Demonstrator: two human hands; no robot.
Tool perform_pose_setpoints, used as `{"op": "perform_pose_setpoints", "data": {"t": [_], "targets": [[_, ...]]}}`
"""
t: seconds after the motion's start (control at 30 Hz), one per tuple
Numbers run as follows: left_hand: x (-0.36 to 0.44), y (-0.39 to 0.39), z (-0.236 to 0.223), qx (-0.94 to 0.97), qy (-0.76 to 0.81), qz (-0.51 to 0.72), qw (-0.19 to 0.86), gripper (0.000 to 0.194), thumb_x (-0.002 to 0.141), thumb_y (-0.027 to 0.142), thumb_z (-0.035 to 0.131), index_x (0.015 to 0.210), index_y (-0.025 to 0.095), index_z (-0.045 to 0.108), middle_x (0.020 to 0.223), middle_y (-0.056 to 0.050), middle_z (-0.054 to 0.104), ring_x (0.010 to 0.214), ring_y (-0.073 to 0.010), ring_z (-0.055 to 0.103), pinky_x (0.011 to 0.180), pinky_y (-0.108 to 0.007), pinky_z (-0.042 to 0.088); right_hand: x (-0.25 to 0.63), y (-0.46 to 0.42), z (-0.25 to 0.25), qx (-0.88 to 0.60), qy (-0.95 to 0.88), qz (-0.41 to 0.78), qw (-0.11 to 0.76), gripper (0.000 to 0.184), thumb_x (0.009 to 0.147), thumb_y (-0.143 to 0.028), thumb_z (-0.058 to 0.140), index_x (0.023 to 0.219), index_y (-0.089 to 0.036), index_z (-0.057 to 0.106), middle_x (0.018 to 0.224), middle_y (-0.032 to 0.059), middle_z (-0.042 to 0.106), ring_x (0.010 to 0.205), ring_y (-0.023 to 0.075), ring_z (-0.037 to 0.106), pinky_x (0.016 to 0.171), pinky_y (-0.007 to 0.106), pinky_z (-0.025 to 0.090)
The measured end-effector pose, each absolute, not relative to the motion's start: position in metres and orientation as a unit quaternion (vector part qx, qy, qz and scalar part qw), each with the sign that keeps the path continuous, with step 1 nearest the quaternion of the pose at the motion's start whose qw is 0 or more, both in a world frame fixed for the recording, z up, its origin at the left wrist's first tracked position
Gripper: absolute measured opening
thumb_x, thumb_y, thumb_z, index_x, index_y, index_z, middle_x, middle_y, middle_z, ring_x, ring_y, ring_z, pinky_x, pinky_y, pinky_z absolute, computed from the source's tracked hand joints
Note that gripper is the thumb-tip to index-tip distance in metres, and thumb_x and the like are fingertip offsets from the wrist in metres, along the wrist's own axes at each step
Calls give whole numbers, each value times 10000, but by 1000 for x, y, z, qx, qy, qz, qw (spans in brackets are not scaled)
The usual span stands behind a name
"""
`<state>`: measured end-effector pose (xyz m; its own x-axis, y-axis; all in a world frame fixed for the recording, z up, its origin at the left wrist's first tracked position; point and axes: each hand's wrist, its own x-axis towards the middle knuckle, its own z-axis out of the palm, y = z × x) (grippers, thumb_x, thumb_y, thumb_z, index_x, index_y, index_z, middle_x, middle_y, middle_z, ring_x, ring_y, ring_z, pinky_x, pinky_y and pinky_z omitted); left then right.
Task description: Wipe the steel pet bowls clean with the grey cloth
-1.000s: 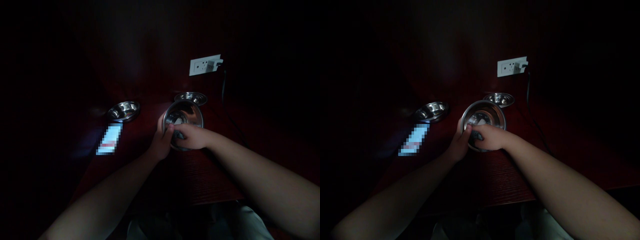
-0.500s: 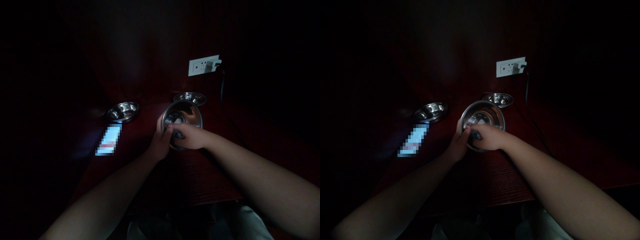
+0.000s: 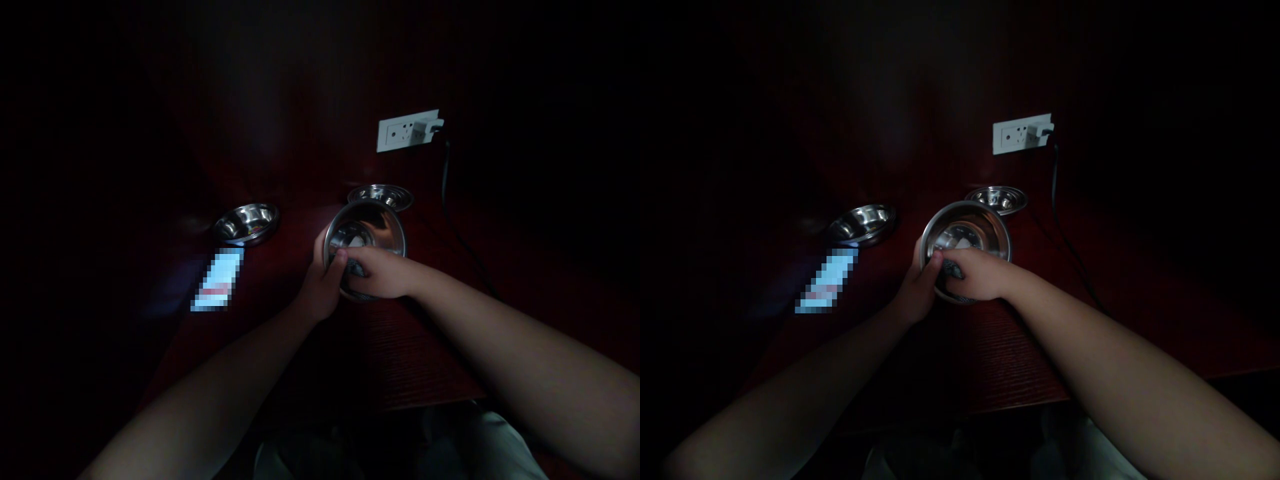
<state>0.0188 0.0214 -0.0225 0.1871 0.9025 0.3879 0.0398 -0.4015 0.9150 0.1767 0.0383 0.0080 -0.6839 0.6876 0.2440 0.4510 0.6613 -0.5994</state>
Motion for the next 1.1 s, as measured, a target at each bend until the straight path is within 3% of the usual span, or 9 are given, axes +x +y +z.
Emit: {"op": "perform_pose_setpoints", "data": {"t": [0.4,0.63,0.83,1.1], "targets": [[18,21,-23,648,367,516,422,578,960,475,450,1466,232,308,1373,-101,573,1236,-239,561,1078,-383,417,177,38,10,-329,-881,252,227,188,802,-143,536,975,-156,610,899,55,676,790,160,610,738,285,457],[17,22,-23,646,377,504,432,531,945,513,459,1366,189,442,1404,-118,556,1251,-256,557,1082,-397,416,177,40,6,-331,-879,255,230,181,809,-141,540,974,-153,615,891,56,673,782,159,599,737,295,454],[18,21,-22,641,370,514,434,592,943,490,473,1451,218,336,1387,-119,567,1238,-260,564,1082,-427,420,176,39,8,-333,-879,248,234,177,807,-139,554,970,-166,616,886,48,674,779,159,598,727,289,451],[18,21,-22,642,371,509,436,506,943,473,474,1361,190,439,1395,-111,564,1237,-246,566,1073,-390,428,176,39,8,-328,-881,249,232,159,819,-149,553,968,-159,607,880,51,671,774,159,597,730,294,450]]}}
